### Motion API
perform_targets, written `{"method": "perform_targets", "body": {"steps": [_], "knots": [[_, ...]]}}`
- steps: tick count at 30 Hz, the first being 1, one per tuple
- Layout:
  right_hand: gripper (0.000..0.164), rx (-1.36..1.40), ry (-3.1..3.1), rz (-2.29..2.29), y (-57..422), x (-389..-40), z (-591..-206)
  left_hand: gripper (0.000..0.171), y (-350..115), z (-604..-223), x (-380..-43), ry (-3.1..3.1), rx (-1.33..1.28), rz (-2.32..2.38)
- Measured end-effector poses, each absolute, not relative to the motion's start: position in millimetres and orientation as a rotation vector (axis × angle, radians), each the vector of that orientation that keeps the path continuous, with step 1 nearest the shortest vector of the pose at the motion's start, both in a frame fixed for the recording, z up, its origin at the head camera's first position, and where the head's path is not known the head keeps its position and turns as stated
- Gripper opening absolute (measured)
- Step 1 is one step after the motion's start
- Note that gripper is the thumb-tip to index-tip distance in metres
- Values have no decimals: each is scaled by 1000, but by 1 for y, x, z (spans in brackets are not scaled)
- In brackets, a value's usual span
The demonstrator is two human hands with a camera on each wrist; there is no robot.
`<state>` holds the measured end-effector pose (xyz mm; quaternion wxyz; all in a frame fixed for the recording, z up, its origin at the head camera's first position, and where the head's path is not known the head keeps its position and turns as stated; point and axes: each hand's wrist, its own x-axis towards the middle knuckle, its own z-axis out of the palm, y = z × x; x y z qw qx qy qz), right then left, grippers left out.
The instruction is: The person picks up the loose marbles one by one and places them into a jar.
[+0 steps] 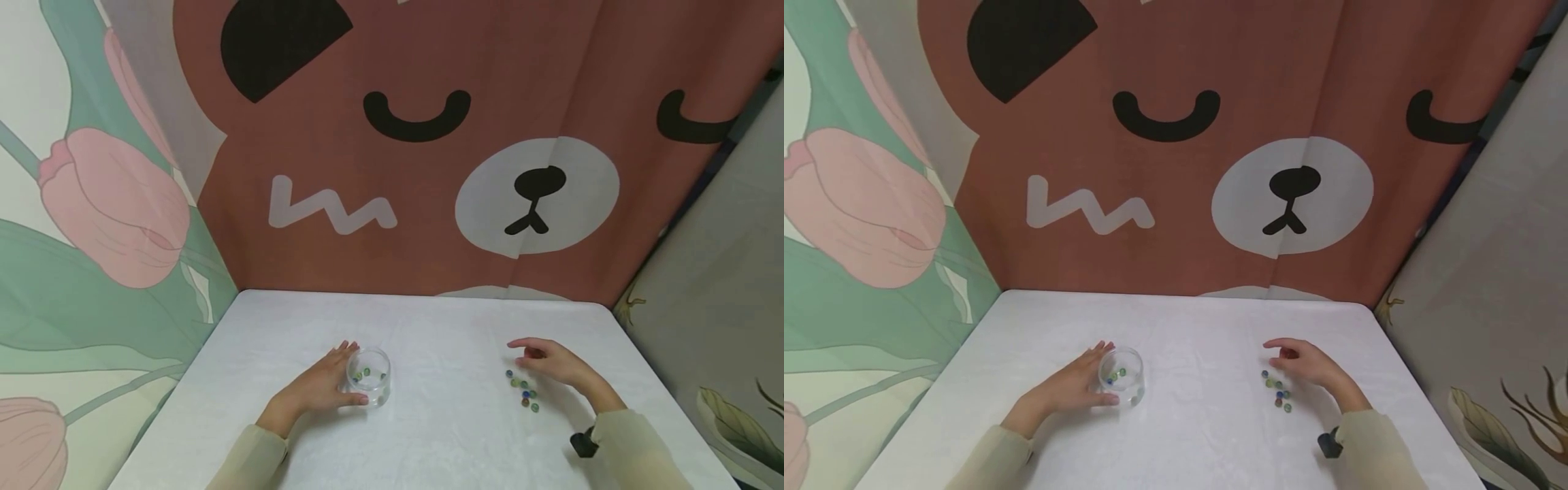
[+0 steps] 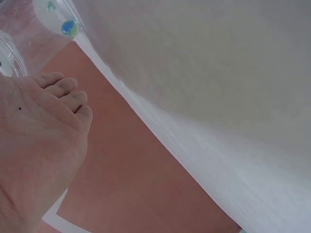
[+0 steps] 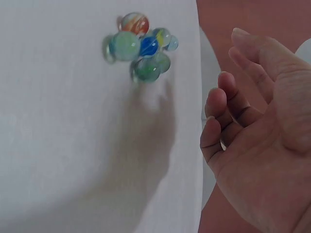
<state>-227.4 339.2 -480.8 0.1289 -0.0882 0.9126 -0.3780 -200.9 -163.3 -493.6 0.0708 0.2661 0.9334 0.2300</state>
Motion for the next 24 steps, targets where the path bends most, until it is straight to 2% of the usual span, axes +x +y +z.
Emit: {"method": "perform_targets", "body": {"steps": [11,24], "knots": [[37,-177,2624,-995,342,-231,-489,113,-162,-495,-202,2826,776,659],[28,-275,2608,-952,339,-231,-500,112,-163,-496,-202,2820,777,659]]}}
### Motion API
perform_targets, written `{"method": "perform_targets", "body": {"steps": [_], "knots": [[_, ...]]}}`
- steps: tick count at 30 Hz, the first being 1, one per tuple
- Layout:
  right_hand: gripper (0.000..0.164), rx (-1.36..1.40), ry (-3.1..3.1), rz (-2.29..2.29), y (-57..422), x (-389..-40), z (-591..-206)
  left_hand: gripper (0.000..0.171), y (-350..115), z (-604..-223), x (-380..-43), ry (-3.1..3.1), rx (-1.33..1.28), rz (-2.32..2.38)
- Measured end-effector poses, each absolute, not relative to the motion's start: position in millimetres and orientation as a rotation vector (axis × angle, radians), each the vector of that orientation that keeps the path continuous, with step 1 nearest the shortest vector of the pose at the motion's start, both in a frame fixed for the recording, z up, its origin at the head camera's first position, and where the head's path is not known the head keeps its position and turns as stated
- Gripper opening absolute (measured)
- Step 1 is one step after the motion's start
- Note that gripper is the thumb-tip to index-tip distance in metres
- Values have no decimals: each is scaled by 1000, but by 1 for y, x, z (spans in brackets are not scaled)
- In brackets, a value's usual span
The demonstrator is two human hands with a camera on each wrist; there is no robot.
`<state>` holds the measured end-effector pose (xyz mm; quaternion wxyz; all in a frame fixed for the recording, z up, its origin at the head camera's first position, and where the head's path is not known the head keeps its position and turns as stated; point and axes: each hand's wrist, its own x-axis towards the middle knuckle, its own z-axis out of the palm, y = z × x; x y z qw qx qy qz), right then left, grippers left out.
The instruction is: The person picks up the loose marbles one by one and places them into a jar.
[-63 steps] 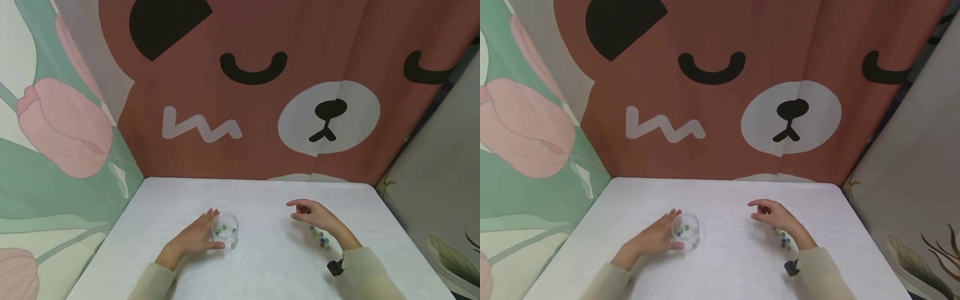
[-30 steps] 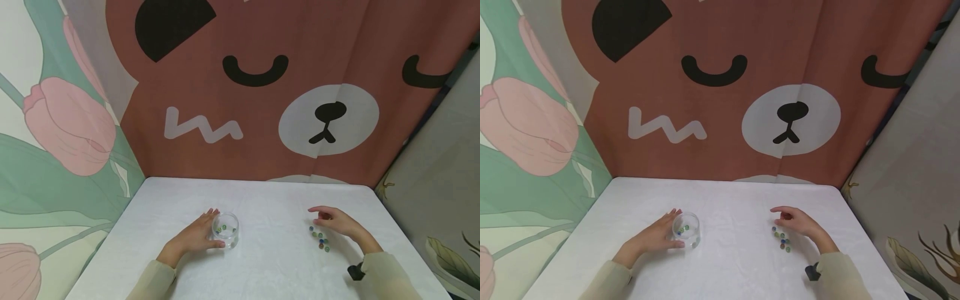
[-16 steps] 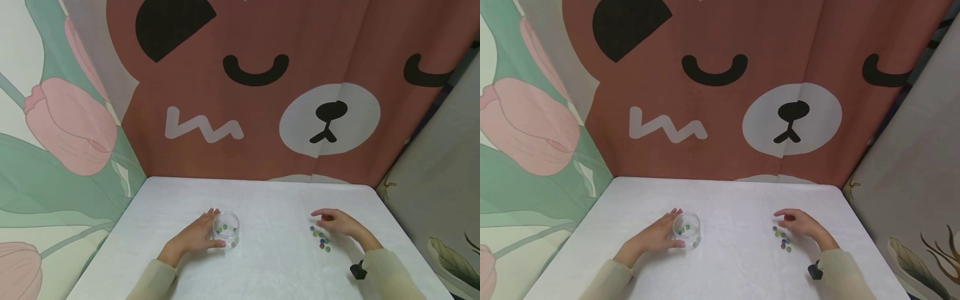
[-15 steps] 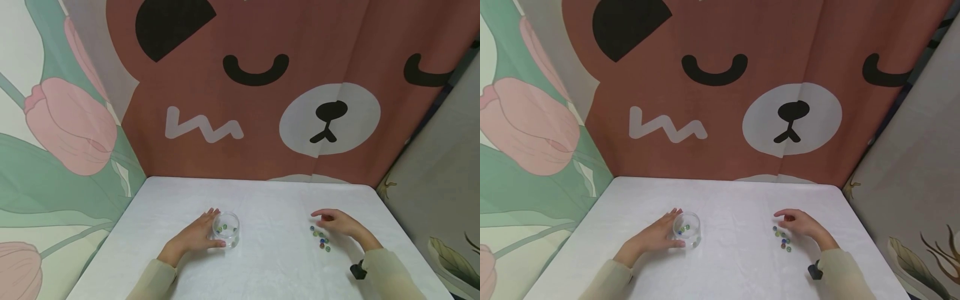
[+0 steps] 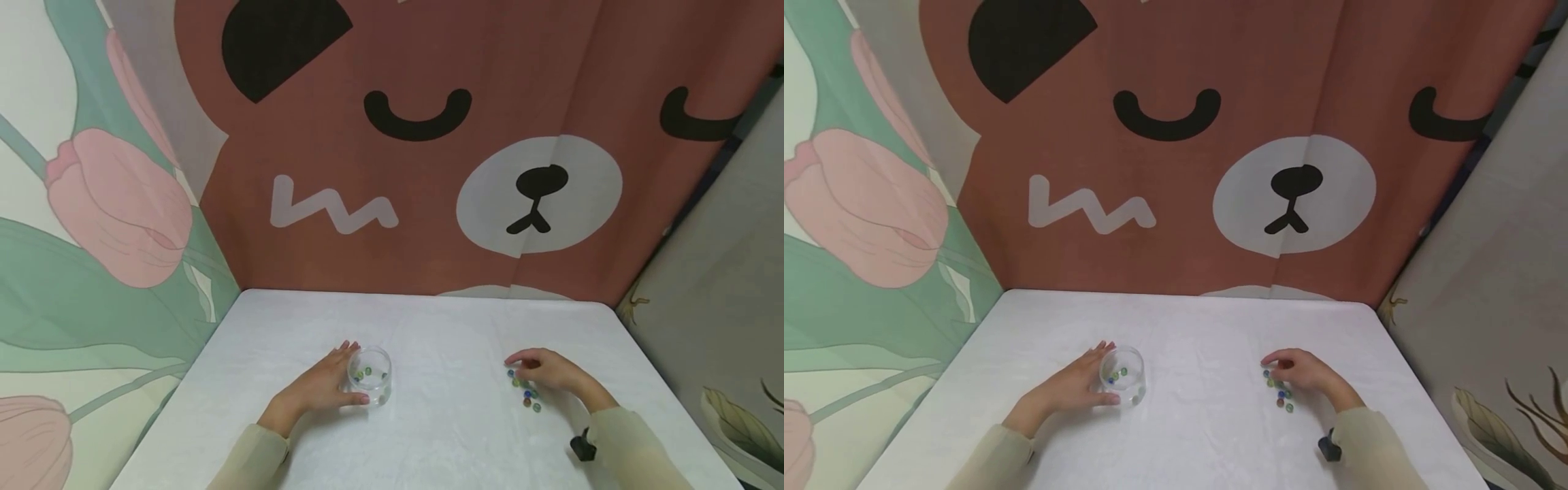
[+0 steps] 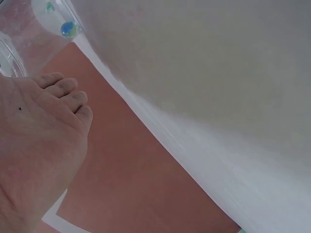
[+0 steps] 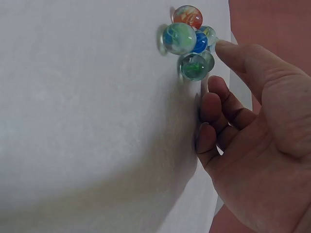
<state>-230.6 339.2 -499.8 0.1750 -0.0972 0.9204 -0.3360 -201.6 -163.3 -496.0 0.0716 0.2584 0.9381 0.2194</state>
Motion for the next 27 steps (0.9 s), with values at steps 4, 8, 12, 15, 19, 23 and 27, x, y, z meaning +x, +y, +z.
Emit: {"method": "perform_targets", "body": {"steps": [4,8,12,15,19,23,27], "knots": [[26,-259,2626,-939,339,-231,-502,111,-163,-496,-202,2819,781,669],[25,-262,2623,-939,339,-232,-504,112,-163,-497,-202,2822,797,672],[25,-268,2617,-938,339,-233,-507,113,-163,-498,-202,2826,803,672],[24,-266,2623,-928,339,-233,-508,113,-163,-499,-202,2830,806,672],[23,-275,2617,-945,337,-232,-507,113,-163,-500,-202,2832,810,668],[23,-287,2603,-959,336,-232,-506,113,-163,-500,-202,2832,806,663],[20,-267,2609,-940,334,-231,-505,113,-162,-500,-203,2833,791,671]]}}
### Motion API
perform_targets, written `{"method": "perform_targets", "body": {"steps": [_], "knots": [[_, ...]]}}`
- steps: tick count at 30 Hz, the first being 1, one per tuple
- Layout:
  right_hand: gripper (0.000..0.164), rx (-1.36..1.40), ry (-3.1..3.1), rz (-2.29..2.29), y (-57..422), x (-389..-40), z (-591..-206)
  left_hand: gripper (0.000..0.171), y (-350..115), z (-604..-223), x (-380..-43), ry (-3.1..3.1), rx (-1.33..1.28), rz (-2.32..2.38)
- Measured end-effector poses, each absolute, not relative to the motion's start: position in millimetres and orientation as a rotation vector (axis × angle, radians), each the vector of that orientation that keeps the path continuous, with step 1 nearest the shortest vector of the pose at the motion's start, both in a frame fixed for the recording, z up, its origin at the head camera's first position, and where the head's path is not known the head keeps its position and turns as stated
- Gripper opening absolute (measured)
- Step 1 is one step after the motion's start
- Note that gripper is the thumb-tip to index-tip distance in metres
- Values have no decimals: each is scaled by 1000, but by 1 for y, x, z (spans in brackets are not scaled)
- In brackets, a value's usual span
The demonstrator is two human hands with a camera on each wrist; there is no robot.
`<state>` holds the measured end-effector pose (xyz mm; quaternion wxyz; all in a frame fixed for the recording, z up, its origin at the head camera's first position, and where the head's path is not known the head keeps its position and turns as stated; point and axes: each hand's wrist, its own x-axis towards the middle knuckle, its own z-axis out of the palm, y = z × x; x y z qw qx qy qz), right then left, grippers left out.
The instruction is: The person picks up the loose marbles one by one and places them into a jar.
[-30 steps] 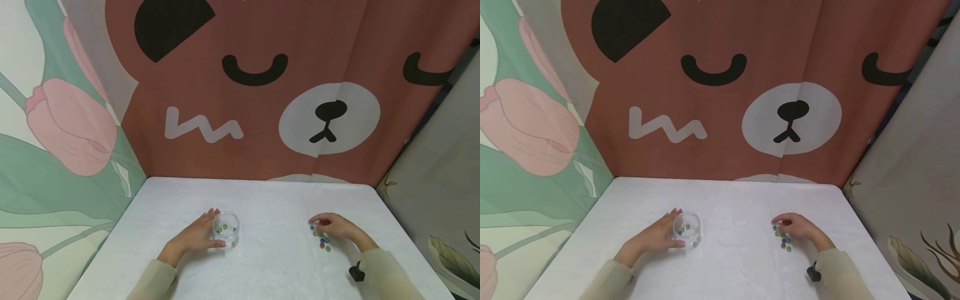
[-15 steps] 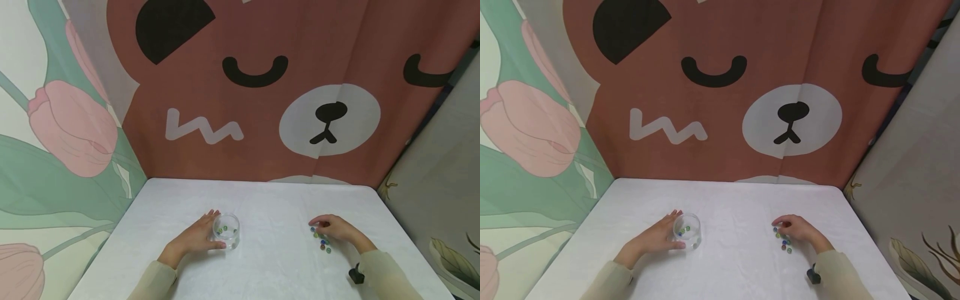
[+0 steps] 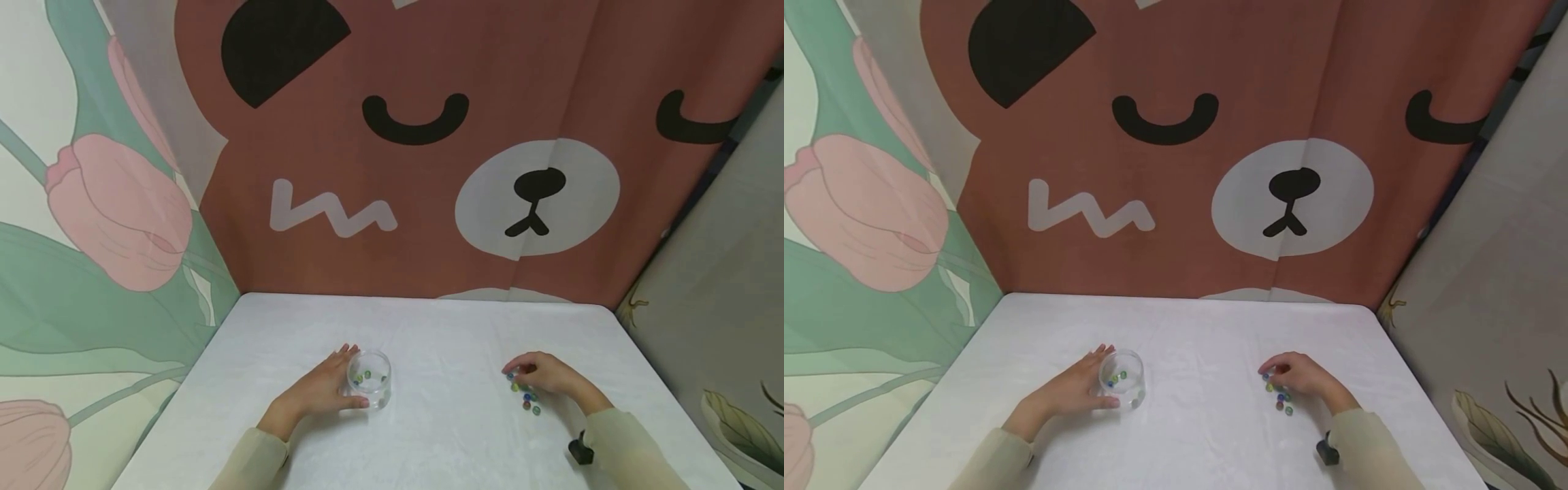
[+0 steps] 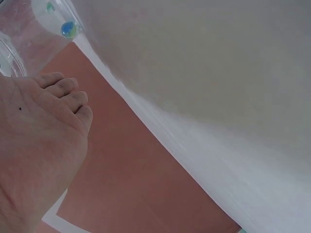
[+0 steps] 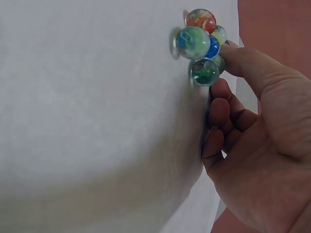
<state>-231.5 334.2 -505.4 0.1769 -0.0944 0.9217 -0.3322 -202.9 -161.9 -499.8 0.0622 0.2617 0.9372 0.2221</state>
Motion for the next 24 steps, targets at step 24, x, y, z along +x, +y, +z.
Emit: {"method": "perform_targets", "body": {"steps": [24], "knots": [[16,-249,2675,-901,330,-229,-500,114,-162,-500,-202,2840,780,661]]}}
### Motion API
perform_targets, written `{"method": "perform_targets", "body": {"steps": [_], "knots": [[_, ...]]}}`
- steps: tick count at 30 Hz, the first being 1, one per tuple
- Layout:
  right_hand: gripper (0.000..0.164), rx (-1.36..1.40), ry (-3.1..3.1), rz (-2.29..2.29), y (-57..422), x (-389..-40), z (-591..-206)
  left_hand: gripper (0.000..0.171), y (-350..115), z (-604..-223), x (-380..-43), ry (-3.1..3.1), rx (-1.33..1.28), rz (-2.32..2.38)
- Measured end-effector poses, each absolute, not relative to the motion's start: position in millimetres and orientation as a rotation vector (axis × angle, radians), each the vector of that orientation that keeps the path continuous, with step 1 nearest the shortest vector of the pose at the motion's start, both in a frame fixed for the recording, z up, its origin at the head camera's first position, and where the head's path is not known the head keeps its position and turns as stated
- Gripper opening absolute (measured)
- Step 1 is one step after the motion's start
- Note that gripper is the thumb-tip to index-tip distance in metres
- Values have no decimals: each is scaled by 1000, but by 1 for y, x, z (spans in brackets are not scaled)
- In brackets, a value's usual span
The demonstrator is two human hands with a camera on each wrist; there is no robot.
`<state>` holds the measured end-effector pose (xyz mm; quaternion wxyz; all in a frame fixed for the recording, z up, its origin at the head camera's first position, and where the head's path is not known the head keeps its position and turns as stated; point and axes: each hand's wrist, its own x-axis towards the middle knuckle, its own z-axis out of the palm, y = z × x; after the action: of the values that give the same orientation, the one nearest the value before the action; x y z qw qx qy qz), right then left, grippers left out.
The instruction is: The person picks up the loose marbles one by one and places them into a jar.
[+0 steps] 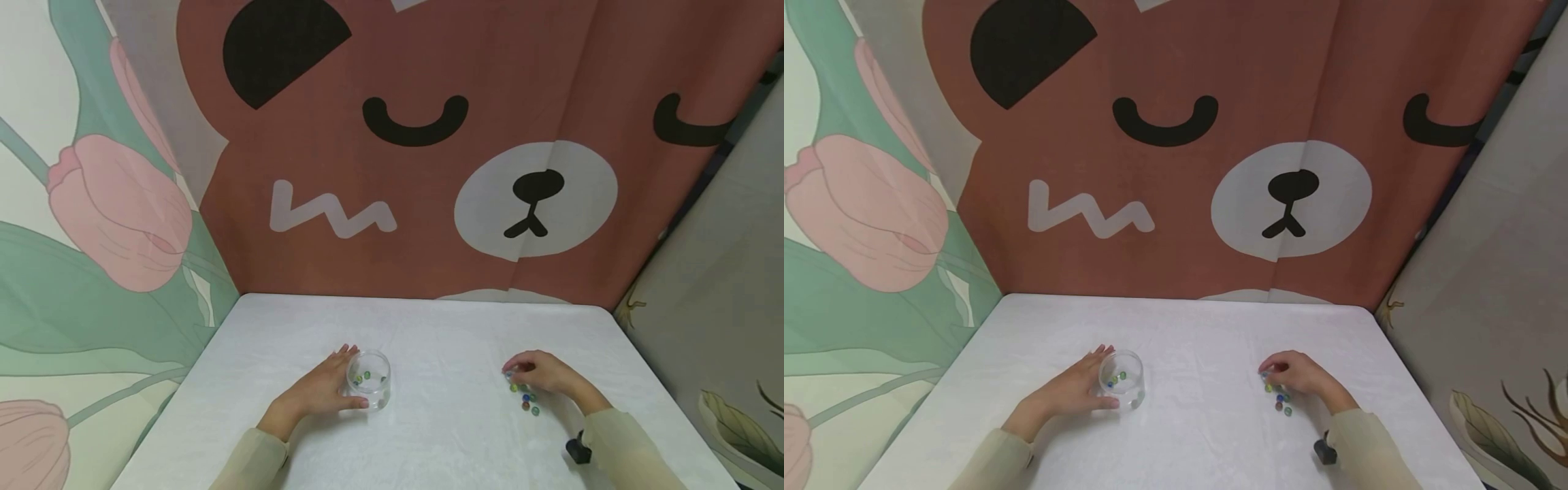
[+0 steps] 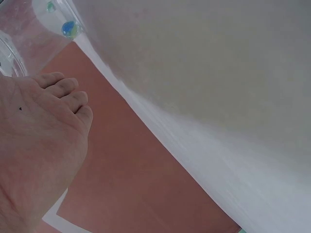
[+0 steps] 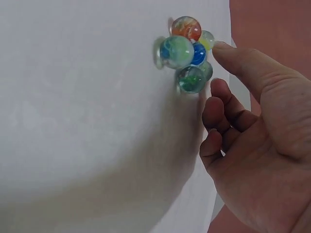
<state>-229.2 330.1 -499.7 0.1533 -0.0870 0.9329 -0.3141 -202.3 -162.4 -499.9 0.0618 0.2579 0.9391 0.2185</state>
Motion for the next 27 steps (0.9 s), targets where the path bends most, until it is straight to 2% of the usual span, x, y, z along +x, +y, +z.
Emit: {"method": "perform_targets", "body": {"steps": [10,21,27], "knots": [[20,-171,2731,-917,326,-226,-483,113,-162,-497,-201,2840,795,663],[27,-301,2760,-1027,321,-225,-472,114,-162,-498,-202,2834,784,658],[31,-239,2748,-1113,312,-221,-467,114,-162,-497,-202,2825,788,668]]}}
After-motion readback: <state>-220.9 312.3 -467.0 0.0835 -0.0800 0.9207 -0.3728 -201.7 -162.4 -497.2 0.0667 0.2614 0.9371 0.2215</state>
